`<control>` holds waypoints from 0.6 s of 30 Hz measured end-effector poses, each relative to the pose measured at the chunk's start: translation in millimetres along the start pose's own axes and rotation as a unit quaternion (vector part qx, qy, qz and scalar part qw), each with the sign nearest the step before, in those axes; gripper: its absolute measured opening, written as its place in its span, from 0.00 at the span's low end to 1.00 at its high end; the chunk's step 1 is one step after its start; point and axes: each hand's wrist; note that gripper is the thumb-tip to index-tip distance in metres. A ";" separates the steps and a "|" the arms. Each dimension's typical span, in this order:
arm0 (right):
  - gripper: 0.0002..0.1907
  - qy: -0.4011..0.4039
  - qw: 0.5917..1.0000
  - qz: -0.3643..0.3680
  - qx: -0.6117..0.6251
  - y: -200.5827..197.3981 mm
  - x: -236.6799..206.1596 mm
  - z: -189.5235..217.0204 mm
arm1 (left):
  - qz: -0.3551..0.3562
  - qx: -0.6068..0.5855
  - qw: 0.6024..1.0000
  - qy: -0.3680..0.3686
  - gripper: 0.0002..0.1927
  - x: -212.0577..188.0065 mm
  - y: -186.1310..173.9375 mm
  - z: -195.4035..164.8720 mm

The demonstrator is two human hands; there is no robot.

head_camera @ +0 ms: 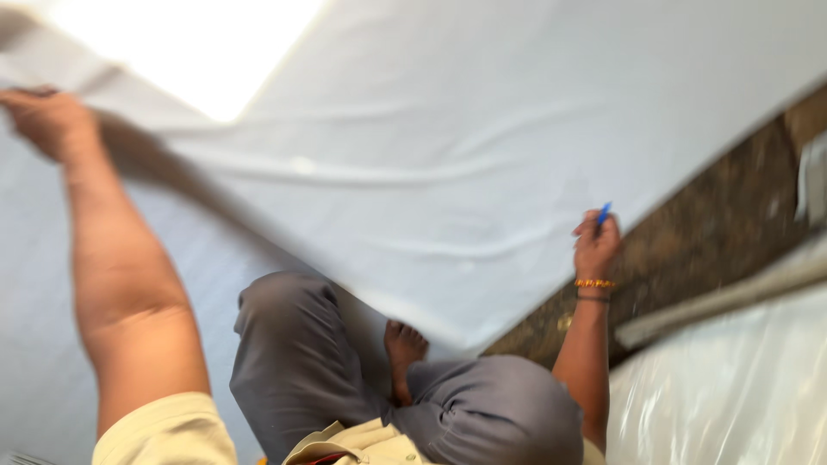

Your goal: The person sits on the floor and smooths out a large white fabric sheet. They use a tape measure and a wooden straightedge to take measurements and mark the fabric with a pen, repositioning the straightedge to draw straight marking lines across the material.

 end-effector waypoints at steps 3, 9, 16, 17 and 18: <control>0.12 -0.004 0.987 0.159 -0.007 50.1 22.2 82.2 | -0.014 -0.086 0.992 0.087 0.22 11.3 -2.7 4.7; 0.14 -0.282 0.878 0.305 -0.236 154.3 34.9 218.2 | 0.033 -0.098 0.989 0.107 0.32 41.2 -23.6 15.3; 0.15 -0.239 0.772 0.441 -0.390 238.2 35.3 276.1 | 0.100 -0.027 0.994 0.024 0.53 144.2 -20.3 52.5; 0.15 -0.238 0.760 0.450 -0.404 242.9 36.2 274.4 | 0.103 -0.015 0.994 0.009 0.54 165.7 -19.2 57.4; 0.15 -0.215 0.760 0.460 -0.405 247.3 37.1 270.0 | 0.108 -0.004 0.994 -0.006 0.55 184.1 -20.3 61.6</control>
Point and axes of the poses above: each hand's wrist, its own x-axis towards the middle knuckle, its own y-axis out of the palm, z = x × y, and after that the axes turned 1 degree about -y, right-handed
